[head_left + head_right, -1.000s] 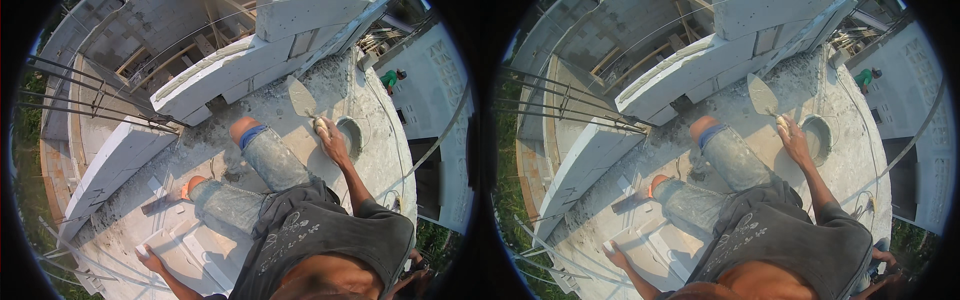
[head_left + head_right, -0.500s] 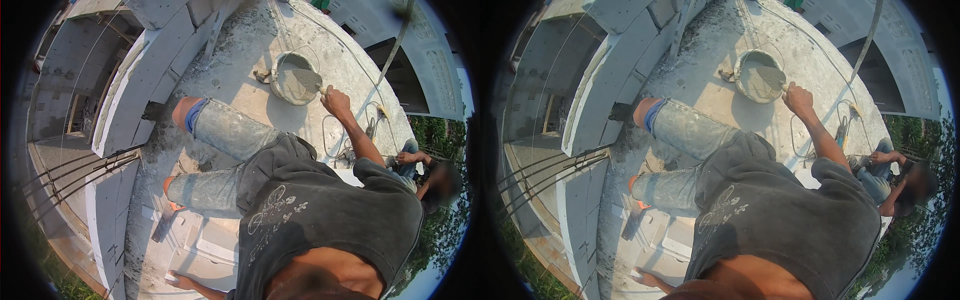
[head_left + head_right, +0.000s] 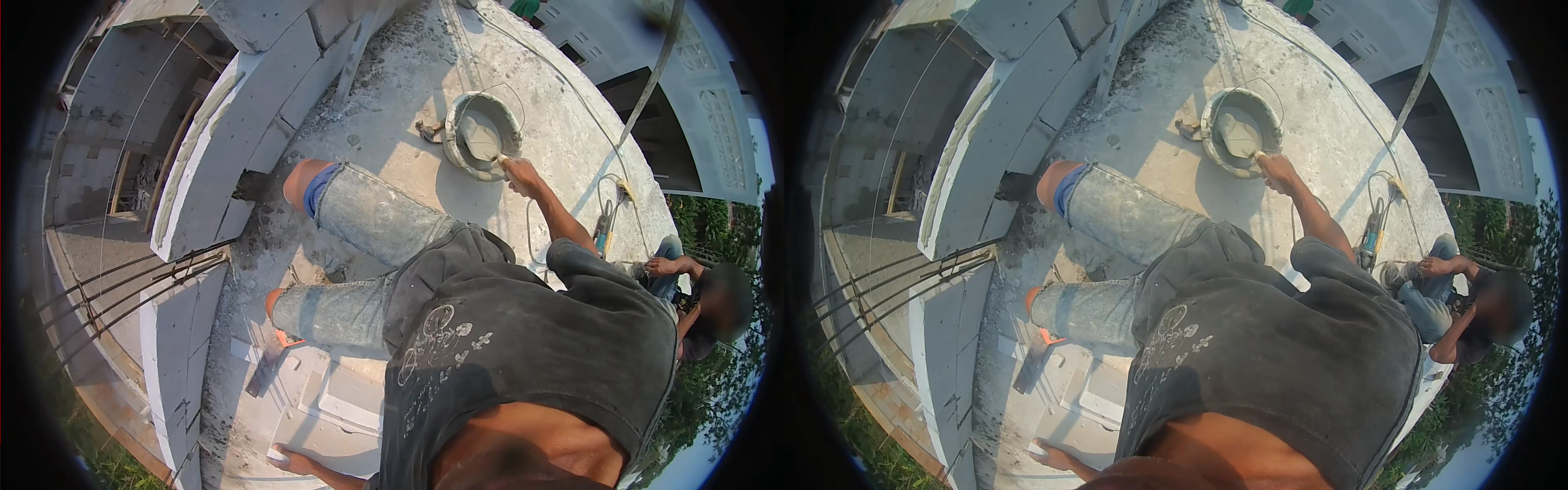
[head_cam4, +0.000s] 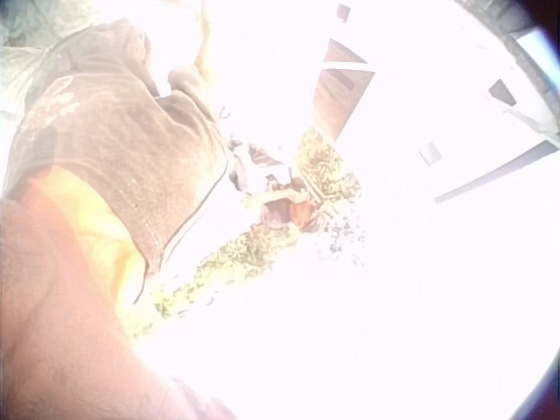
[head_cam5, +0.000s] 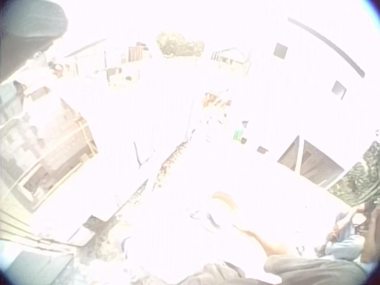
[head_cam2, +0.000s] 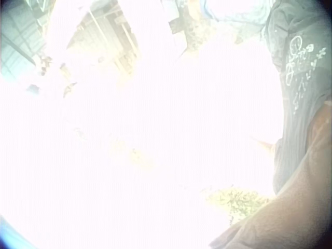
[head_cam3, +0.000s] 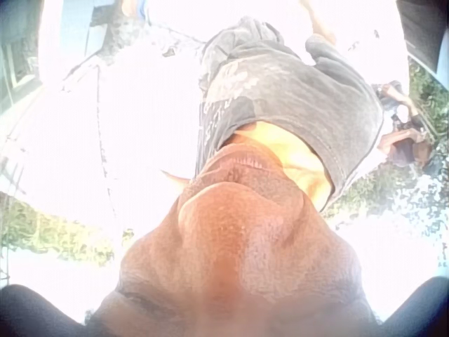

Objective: Measuring aerated concrete blocks with a tape measure, marking them, and cutting them with a hand saw before applying mortar and laying them.

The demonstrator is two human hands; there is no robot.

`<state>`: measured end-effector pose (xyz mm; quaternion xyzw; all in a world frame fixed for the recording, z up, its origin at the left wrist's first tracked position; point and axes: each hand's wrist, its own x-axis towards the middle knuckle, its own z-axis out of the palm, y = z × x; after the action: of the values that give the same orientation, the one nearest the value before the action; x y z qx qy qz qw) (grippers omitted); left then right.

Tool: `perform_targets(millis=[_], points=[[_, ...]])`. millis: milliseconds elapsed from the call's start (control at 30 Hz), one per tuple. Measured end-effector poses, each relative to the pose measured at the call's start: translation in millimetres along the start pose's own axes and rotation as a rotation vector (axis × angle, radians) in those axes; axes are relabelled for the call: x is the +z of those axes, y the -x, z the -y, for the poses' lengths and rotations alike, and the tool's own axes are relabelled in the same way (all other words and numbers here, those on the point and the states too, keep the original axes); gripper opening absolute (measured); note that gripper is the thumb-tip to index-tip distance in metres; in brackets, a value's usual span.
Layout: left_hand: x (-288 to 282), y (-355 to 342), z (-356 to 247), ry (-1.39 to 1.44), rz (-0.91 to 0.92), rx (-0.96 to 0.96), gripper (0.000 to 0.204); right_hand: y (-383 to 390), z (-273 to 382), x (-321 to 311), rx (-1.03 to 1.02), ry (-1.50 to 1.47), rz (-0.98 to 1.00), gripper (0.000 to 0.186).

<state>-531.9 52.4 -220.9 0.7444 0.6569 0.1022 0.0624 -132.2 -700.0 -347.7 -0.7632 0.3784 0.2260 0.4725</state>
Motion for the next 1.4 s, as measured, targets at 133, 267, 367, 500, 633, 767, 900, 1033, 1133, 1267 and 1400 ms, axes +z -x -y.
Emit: perform_targets(millis=[133,267,367,500,633,767,900,1033,1133,1267,1400], points=[[5.9,-19.2,31.8,-0.023,-0.044,0.093,0.08,40.4,-30.5,10.0,-0.011,-0.098,-0.124,0.043],[9.6,-19.6,21.6,0.025,0.03,0.075,0.079,57.5,-61.0,13.1,-0.066,-0.035,-0.266,0.046],[7.4,-13.5,17.8,0.026,0.064,0.121,0.078,66.6,-67.4,15.5,-0.072,-0.001,-0.269,0.049],[6.9,-7.2,5.7,0.051,0.111,0.177,0.077,70.3,-63.9,13.4,-0.183,0.125,-0.329,0.052],[-0.7,-1.0,1.5,0.054,0.089,0.16,0.076,60.5,-39.3,10.3,-0.489,0.32,-0.394,0.05],[4.6,-6.8,-3.0,0.023,-0.004,0.062,0.075,101.5,87.8,11.9,-0.686,0.245,-0.24,0.042],[14.1,-21.4,32.6,0.029,-0.076,0.087,0.075,110.3,225.4,40.9,-0.929,0.404,-0.043,0.046],[11.9,-20.5,34.6,0.021,-0.074,0.085,0.074,91.4,333.1,94.7,-1.146,0.39,0.105,0.052],[16.8,-23.1,37.1,-0.002,-0.075,0.086,0.074,79.1,388.8,112.2,-1.097,0.305,0.303,0.053],[16.6,-19.5,34.2,-0.005,-0.065,0.083,0.072,63.2,407.8,113.0,-0.948,0.185,0.508,0.043],[17.8,-17.7,29.3,-0.033,-0.047,0.017,0.071,51.4,375.2,99.2,-0.842,0.001,0.64,0.039]])
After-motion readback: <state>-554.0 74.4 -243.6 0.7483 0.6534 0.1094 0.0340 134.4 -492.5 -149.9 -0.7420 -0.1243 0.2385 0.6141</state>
